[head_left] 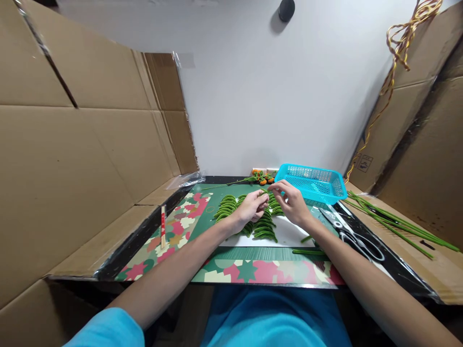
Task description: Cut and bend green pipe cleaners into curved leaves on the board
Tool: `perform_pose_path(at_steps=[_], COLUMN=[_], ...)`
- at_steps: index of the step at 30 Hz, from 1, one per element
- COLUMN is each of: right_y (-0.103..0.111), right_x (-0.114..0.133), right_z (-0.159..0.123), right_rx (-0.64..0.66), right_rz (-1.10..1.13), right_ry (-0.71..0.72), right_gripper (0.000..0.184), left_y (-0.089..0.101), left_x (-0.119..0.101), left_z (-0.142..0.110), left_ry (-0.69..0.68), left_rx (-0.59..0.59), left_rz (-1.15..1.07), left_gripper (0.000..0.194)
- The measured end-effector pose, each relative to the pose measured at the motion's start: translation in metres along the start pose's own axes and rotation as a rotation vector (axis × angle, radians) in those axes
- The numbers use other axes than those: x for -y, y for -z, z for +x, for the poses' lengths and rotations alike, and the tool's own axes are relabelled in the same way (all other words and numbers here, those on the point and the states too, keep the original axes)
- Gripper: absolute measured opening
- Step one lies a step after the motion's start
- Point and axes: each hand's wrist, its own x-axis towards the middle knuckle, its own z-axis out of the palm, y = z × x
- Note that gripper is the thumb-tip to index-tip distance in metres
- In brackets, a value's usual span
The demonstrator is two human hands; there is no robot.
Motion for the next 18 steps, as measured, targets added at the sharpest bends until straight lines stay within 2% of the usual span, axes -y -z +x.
perform_pose_path(at_steps=[9, 18], right_y=[-0.0029, -0.004], right_x=[0.0014, 0.0027], right_z=[-0.0034, -0.0057], right_rx=[0.001, 0.008], right_rz=[-0.192, -0.324], right_ry=[0.003, 0.013], right_gripper=[0.013, 0.022], left_y=[0.0026, -0.0008], left_x=[0.0026, 0.0035], left_z=[0.0026, 0.0015], left_ry=[-0.1, -0.162], left_rx=[-0.085, -0.048], left_rz=[0.054, 0.083], left_gripper=[0.038, 0.05])
